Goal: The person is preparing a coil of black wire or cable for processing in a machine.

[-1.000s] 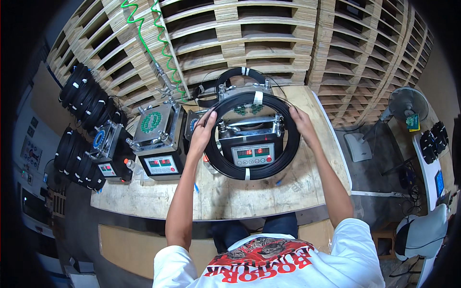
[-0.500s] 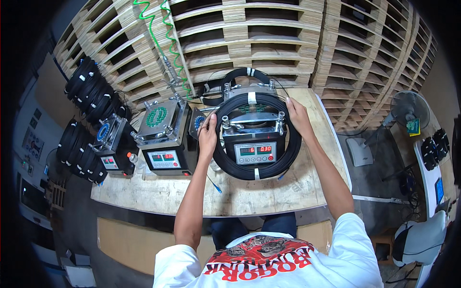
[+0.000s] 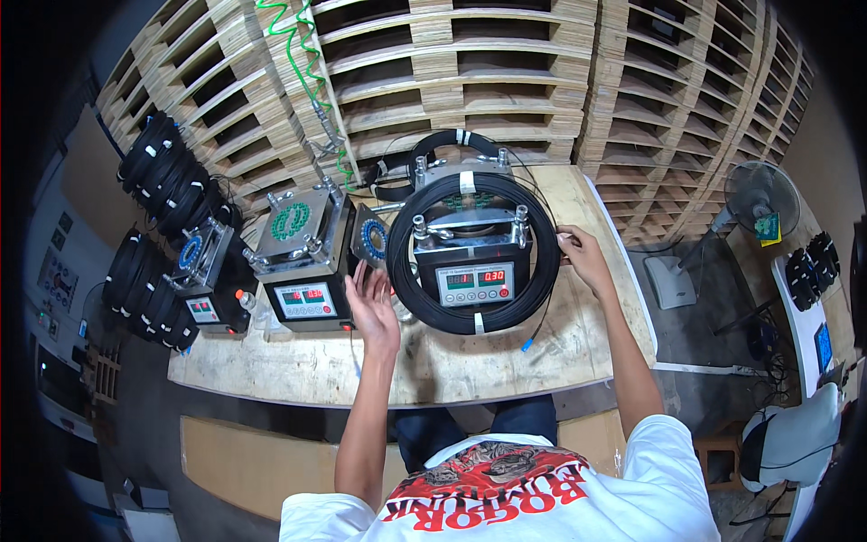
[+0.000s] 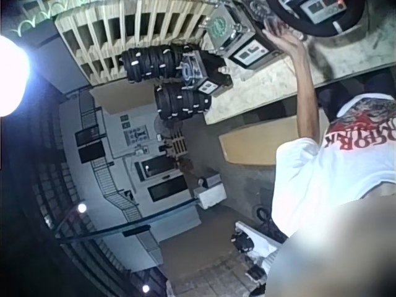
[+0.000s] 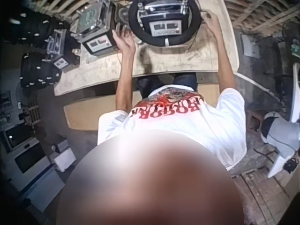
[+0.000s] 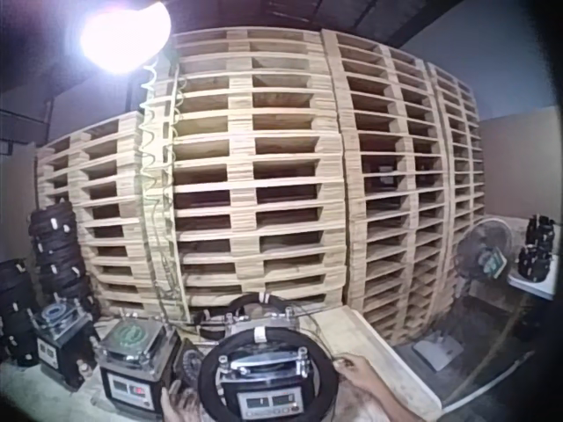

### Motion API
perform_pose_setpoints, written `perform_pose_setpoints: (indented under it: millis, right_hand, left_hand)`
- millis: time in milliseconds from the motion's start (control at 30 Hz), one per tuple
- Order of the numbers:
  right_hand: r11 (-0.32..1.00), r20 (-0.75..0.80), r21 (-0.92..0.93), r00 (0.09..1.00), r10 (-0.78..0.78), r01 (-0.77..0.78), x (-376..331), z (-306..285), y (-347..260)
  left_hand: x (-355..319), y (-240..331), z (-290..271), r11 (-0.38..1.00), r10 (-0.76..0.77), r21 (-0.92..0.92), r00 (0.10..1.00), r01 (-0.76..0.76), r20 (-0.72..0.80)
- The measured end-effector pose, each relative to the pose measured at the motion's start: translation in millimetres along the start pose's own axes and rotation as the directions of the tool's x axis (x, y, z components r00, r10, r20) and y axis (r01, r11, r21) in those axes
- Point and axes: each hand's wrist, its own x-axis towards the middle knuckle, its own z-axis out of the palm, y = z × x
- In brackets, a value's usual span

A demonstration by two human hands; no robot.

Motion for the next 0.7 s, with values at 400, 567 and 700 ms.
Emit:
perform_pose_setpoints:
  millis: [400,567,700]
  right_hand:
    - [0.992,-0.068,0.123,0.997,-0.023,0.032,-50.1,9.9,6.3]
    - [0.991,-0.042,0.135,0.999,-0.002,0.008,-41.3,5.2,15.3]
    - [0.99,-0.051,0.137,0.999,-0.01,0.017,-36.6,7.8,13.4]
  left_hand:
    - [-61.7,-14.0,-43.3,0.906,-0.015,0.421,0.996,0.049,-0.082]
    - [-17.1,18.1,0.9,0.562,0.353,0.706,0.897,-0.432,0.267]
    - [31.1,34.5,12.0,0.302,0.268,0.791,0.844,-0.532,0.464]
